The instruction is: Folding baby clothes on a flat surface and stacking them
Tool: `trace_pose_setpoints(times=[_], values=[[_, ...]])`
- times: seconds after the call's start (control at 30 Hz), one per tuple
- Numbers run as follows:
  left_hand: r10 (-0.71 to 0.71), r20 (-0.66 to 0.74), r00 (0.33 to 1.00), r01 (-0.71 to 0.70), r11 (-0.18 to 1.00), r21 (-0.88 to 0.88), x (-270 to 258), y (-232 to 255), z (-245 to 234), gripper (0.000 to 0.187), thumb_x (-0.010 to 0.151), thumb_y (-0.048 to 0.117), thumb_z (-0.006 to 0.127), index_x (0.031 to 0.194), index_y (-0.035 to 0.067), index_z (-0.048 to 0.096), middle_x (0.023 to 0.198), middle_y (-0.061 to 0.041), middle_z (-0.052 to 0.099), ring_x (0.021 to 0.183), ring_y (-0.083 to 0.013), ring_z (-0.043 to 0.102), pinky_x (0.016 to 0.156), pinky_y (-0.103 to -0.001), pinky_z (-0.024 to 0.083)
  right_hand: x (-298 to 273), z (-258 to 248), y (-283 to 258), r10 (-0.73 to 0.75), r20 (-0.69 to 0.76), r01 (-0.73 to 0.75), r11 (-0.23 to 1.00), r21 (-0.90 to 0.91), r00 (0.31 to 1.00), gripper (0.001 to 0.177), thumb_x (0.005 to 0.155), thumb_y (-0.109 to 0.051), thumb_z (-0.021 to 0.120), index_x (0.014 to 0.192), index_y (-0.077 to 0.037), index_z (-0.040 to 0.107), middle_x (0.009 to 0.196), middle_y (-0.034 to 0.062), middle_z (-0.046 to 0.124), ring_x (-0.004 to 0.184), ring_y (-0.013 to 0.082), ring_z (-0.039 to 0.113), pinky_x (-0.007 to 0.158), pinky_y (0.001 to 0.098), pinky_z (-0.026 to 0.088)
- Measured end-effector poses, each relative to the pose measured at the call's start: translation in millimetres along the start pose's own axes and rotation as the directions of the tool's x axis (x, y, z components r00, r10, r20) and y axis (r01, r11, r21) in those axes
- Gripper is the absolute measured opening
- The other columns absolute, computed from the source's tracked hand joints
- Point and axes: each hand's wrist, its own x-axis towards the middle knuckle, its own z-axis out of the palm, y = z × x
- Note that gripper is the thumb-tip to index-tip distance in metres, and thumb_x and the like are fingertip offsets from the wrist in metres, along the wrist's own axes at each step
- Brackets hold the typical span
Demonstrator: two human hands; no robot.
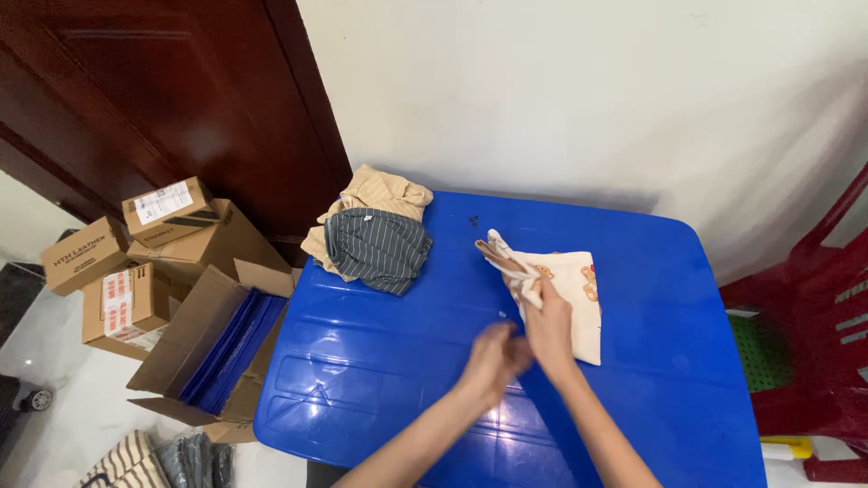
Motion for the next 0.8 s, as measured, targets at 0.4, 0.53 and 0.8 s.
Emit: trace_pose_setpoints(times=[0.4, 0.53, 0.8], values=[[-0.289, 0.338, 0.896, 0.411, 0.828, -0.381, 10, -23, 83, 0.074, 0.082, 0.072, 0.039, 0.123, 0.012, 0.052, 0.117, -0.011, 0.061, 0.108, -0.0313, 0.057, 0.089, -0.05, 0.044, 14, -62, -29, 0.384, -0.115, -0.089, 0.474, 0.876, 0.916, 0.017, 0.075, -0.006, 0.067, 0.088, 0.0, 0.059, 0.077, 0.0115, 0.062, 0.065, 0.0206, 0.063, 0.059, 0.0359, 0.053], [-0.253, 0.275, 0.928, 0.366, 0.764, -0.531, -36, 19, 113, 0.053, 0.077, 0.049, 0.071, 0.108, 0.007, 0.061, 0.103, -0.01, 0.067, 0.091, -0.0285, 0.065, 0.079, -0.047, 0.052, 27, -93, -9, 0.44, 0.072, -0.166, 0.179, 0.97, 0.895, 0.03, 0.081, -0.012, 0.063, 0.107, 0.001, 0.055, 0.106, 0.0177, 0.06, 0.096, 0.0295, 0.063, 0.082, 0.0434, 0.051], [0.026, 0.075, 0.997, -0.002, 0.953, -0.304, -6, 28, 114, 0.047, 0.069, -0.001, 0.075, 0.109, 0.004, 0.051, 0.089, -0.02, 0.065, 0.073, -0.0333, 0.067, 0.059, -0.041, 0.058, 50, -130, 60, 0.433, 0.214, -0.168, -0.143, 0.975, 0.875, 0.04, 0.081, -0.007, 0.062, 0.118, 0.005, 0.049, 0.119, 0.0199, 0.057, 0.11, 0.0324, 0.058, 0.093, 0.0478, 0.047]])
